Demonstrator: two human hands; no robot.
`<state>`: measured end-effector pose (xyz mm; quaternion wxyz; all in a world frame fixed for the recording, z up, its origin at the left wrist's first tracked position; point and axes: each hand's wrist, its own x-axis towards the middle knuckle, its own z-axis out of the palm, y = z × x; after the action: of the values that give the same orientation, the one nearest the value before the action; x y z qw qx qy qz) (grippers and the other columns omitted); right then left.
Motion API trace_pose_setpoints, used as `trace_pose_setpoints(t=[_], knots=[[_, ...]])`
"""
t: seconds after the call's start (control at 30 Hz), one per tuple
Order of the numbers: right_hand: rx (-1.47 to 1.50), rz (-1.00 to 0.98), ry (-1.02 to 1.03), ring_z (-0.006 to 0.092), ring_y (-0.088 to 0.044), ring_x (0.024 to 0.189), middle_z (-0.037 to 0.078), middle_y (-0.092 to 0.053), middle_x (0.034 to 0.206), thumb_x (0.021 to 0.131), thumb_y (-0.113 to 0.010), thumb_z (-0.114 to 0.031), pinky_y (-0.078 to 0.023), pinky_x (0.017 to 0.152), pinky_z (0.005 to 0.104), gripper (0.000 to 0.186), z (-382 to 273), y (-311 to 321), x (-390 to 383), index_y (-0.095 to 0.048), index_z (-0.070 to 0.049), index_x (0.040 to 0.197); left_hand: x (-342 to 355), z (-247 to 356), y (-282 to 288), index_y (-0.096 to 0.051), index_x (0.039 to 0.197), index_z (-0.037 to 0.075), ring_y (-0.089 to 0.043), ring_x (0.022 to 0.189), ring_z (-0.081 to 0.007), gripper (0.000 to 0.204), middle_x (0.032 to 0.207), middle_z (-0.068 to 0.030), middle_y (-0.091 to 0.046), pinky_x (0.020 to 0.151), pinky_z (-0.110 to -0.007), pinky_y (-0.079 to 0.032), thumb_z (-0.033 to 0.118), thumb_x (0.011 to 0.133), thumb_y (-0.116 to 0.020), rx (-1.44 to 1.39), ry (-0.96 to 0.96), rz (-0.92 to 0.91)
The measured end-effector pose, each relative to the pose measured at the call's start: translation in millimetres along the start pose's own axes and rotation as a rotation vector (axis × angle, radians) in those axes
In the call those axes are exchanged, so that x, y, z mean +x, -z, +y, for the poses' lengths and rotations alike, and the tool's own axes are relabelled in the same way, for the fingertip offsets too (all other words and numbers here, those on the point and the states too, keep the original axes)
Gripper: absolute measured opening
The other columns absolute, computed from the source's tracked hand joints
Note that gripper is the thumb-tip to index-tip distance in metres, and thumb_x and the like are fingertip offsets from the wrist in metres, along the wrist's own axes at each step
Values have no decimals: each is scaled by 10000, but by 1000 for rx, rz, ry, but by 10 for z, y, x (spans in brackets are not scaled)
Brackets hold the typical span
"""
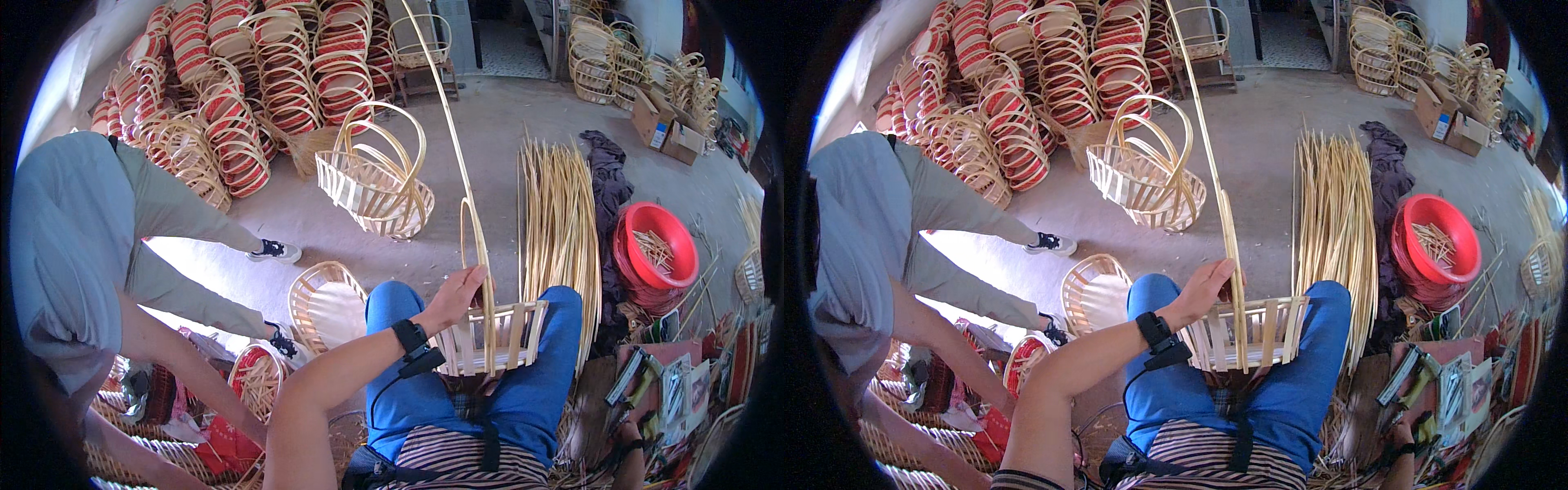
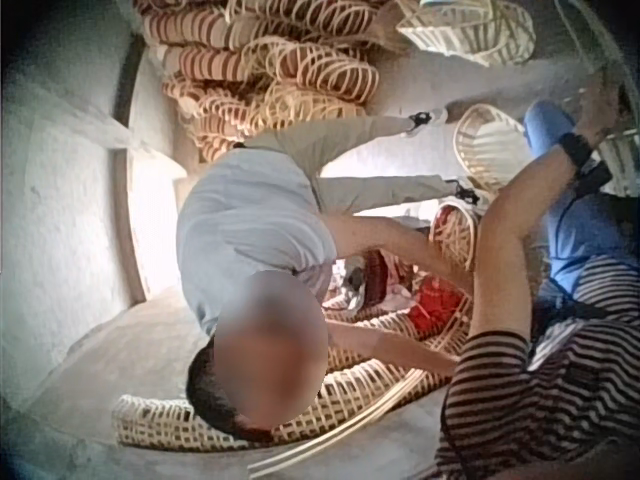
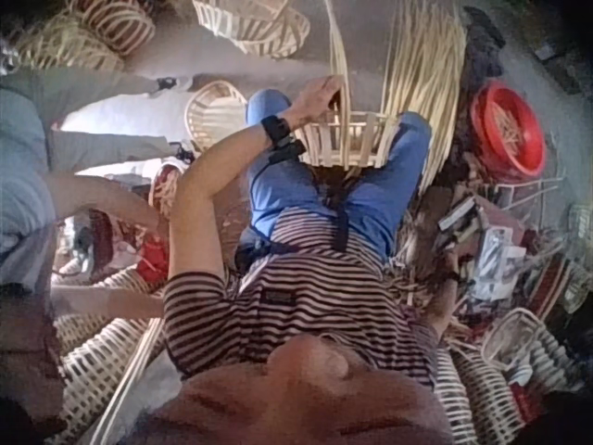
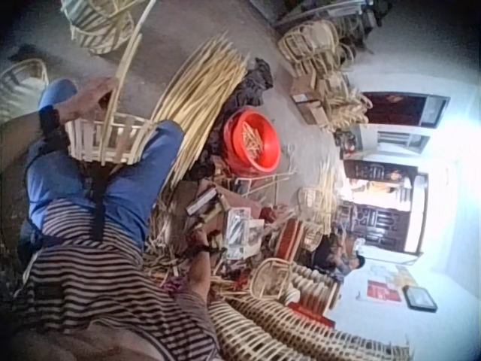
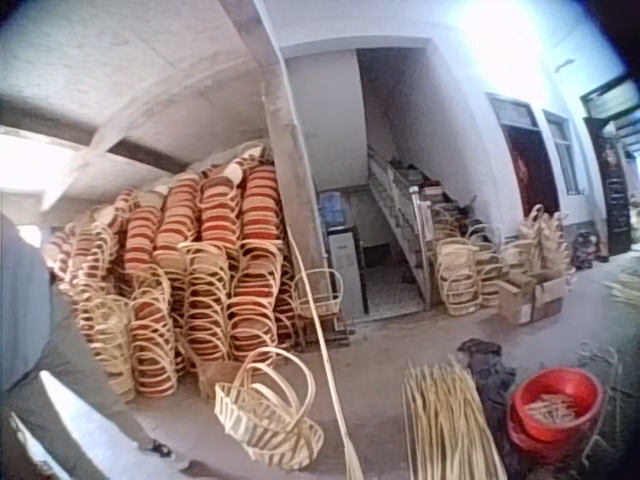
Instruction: The person assembles wicker baskets by attaching curved handles to woven bases using a pneumatic staple gun and trimming excess material with a pair of shears.
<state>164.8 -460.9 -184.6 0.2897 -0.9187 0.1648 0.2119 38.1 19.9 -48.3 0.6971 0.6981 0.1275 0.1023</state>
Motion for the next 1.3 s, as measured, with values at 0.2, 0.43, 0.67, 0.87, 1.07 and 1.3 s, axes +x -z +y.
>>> trace_pose_setpoints(t=[0.2, 0.43, 0.67, 0.87, 1.07, 1.3], knots=[[-11, -19, -2, 196, -422, 733, 85, -428, 896, 721, -523, -78, -392, 612, 311, 348, -26, -1, 31, -408, -62, 1049, 3, 5, -2, -507, 758, 22, -440, 530, -74, 430, 609, -10, -484, 508, -220, -393, 397, 864, -326, -24, 19, 21], [-21, -28, 3, 190, -421, 720, 82, -428, 885, 723, -521, -75, -392, 604, 307, 345, -61, 2, 67, -408, -62, 1048, -1, -12, 2, -515, 787, 50, -456, 554, -66, 427, 635, 3, -504, 517, -193, -373, 419, 861, -313, -24, 24, -3], [-25, -36, 7, 184, -421, 708, 78, -429, 875, 725, -519, -72, -393, 596, 303, 343, -51, -12, 56, -408, -61, 1048, -8, 43, -16, -520, 776, 45, -449, 552, -70, 433, 632, 0, -499, 529, -199, -379, 412, 864, -308, -19, 52, 5], [-14, -25, 21, 179, -421, 697, 75, -429, 866, 726, -517, -70, -394, 590, 300, 340, -50, -8, 18, -407, -60, 1048, -53, 4, 51, -515, 793, 43, -445, 562, -72, 447, 640, -3, -496, 541, -208, -383, 422, 866, -290, 25, 71, 11], [-22, -14, 7, 173, -421, 687, 72, -429, 857, 728, -515, -67, -394, 583, 297, 338, 22, 5, -24, -407, -60, 1048, -58, -7, 39, -507, 764, 54, -409, 542, -55, 404, 620, 17, -468, 501, -199, -346, 400, 859, -322, -11, 72, 27], [-15, -8, 20, 167, -420, 674, 68, -430, 847, 730, -513, -64, -395, 575, 293, 336, 18, -20, -55, -407, -59, 1048, -84, 41, 98, -507, 759, 57, -399, 528, -47, 399, 605, 20, -463, 496, -190, -339, 396, 864, -324, 23, 66, 27]])
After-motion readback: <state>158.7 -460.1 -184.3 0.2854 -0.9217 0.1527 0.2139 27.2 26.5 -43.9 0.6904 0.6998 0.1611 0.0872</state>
